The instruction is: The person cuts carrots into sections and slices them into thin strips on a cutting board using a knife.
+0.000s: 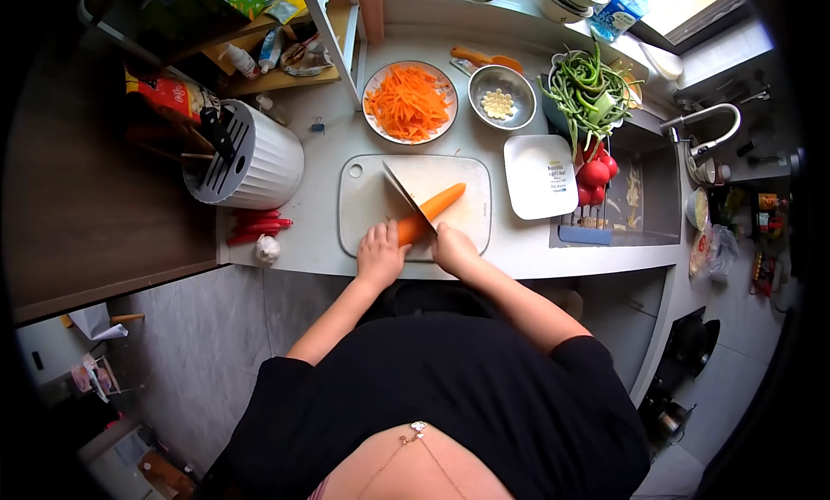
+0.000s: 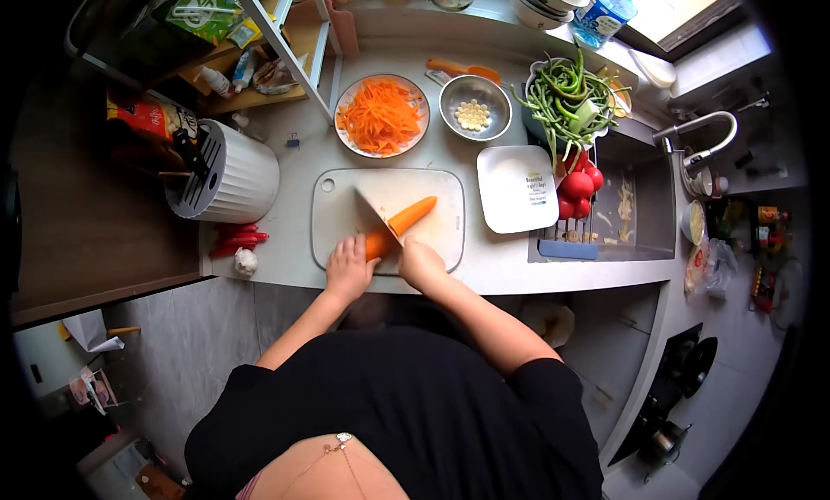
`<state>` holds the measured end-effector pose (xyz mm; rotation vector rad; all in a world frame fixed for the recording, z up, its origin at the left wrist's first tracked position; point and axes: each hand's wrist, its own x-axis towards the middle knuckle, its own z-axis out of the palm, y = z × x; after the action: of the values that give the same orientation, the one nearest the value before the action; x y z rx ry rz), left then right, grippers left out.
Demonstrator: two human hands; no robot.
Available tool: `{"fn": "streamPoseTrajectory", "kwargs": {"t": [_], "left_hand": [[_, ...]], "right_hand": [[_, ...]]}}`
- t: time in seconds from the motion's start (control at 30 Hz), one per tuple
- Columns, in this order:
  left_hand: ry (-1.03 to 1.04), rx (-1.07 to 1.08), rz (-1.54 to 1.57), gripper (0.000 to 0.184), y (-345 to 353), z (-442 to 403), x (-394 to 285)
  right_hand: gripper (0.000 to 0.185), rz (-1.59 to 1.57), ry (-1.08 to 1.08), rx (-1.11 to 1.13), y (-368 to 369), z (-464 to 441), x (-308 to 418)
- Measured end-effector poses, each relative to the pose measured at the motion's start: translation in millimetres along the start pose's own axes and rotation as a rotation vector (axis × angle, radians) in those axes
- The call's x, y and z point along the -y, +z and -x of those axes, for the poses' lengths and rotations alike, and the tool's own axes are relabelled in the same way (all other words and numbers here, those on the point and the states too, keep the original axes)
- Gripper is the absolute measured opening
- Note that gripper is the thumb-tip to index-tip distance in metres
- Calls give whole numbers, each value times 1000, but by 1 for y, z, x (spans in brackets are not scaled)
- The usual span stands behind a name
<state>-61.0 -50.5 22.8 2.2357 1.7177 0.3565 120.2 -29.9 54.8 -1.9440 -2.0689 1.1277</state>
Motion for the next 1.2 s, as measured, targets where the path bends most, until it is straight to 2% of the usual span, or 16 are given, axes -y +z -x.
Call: {"fn": "streamPoseTrajectory", "kwargs": {"t": [0.03,0.17,0.27,0.33,0.37,0.47,0.57,0.67,0.83,0.93,1.03,1.17,1.2], "left_hand": [[-30,52,10,57,-6,-2,-5],[-52,14,33,57,-2,-2,0],[-92,-8,120,57,-3,3,12],[-116,-91,134,57,-17,5,27],[-209,-97,131,58,-29,7,34],[-293,-252,99,59,-40,1,72],[-263,-285,72,58,-46,-15,81],[-255,-182,42,58,-52,-38,61],[-225,-179,-28,59,-17,-70,68],[-191,-165,-32,60,-14,-74,70],[-193,-156,-38,60,-18,-72,73],[-205,-87,-103,58,-37,-80,62],[-294,-40,-16,56,-36,-83,63]], "right_hand": [[17,-5,-51,-43,7,-14,1],[21,-33,-4,-64,5,-28,7],[25,-63,4,8,-11,-20,14],[22,-136,-71,-67,-26,-12,11],[21,-175,-109,-102,-35,-6,12],[20,-265,-14,-188,-67,7,15],[22,-298,110,-223,-84,14,6],[23,-336,174,-299,-88,22,-12],[23,-375,256,-299,-91,35,-41],[25,-292,122,-362,-85,41,-60],[24,-378,255,-273,-90,48,-55],[24,-380,245,-232,-96,53,-49],[24,-372,229,-226,-98,54,-47]]}}
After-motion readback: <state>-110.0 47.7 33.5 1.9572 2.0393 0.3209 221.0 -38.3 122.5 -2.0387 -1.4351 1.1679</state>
